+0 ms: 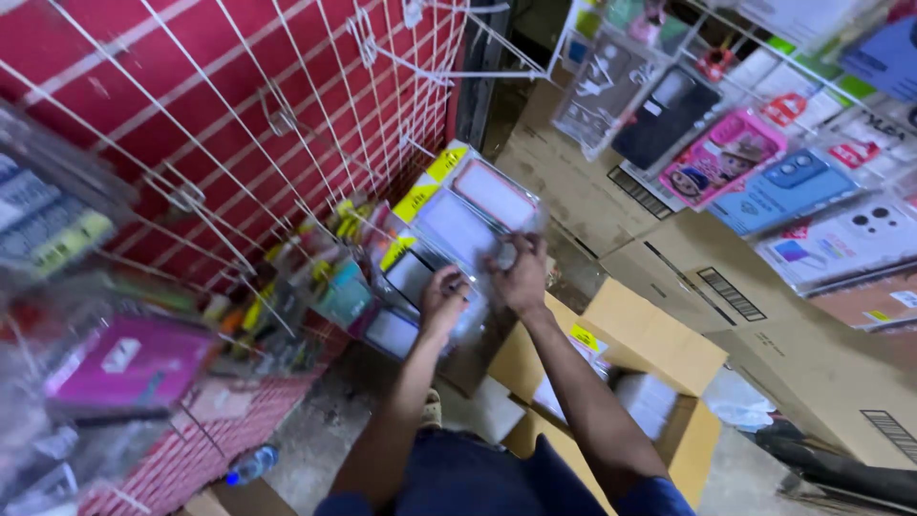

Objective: The person removes plastic-wrapped phone cases from a wall display and from packaging, peels off the clear plastic sleeves, and stacks the cases into an open cardboard box on the floor. They handle cases one at a time, turning each over as the sleeve is pulled off.

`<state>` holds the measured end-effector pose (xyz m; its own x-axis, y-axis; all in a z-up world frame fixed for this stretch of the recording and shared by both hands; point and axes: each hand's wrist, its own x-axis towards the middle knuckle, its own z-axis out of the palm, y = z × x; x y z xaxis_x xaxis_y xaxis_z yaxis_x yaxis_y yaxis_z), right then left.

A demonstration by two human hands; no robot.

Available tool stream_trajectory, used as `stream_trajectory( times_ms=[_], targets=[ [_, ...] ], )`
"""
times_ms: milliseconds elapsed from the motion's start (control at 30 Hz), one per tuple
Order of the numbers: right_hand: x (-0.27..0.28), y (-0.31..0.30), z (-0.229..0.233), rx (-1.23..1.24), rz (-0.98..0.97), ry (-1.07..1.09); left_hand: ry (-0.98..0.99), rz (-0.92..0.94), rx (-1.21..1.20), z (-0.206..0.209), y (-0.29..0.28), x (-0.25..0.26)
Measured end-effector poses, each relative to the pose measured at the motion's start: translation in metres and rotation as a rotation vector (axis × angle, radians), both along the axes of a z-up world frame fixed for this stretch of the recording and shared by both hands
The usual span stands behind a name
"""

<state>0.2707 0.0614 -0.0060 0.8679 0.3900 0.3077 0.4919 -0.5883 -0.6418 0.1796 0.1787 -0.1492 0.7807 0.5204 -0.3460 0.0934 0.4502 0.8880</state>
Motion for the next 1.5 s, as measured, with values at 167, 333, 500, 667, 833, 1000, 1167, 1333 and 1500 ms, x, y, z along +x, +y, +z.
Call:
stream_trajectory(
  times_ms=[167,333,500,667,833,1000,1167,1333,1500],
  targets=[
    [0.013,0.003,-0.054,0.062,-0.087,0.186,-0.023,-0.085,-0.147,-0.007,0.01,0.006],
    [0.001,-0.003,-0.035,0.108,-0.081,0.241,0.05,-0.083,-0.197,0.004,0.008,0.01],
    [-0.011,-0.006,-0.013,0.145,-0.127,0.467,0.05,-0.07,-0.276,0.027,0.015,0.006],
    [-0.041,0.0,0.024,-0.065,-0.06,0.178,-0.037,-0.031,-0.204,0.008,0.016,0.004],
    [-0.056,0.003,0.05,-0.332,-0.109,-0.112,-0.152,-0.087,0.08,0.042,0.01,-0.016],
    [-0.055,-0.002,0.066,0.151,-0.036,0.22,-0.085,-0.251,0.586,0.129,-0.001,-0.031],
    [-0.061,-0.039,0.057,0.222,-0.15,0.285,-0.255,-0.41,0.482,0.133,-0.015,-0.031],
    [-0.068,-0.096,0.03,0.438,-0.203,0.457,-0.313,-0.639,0.343,0.151,-0.041,-0.037],
    [-0.075,-0.172,0.0,0.866,-0.059,0.655,-0.337,-0.574,0.528,0.144,-0.079,-0.041]
  ],
)
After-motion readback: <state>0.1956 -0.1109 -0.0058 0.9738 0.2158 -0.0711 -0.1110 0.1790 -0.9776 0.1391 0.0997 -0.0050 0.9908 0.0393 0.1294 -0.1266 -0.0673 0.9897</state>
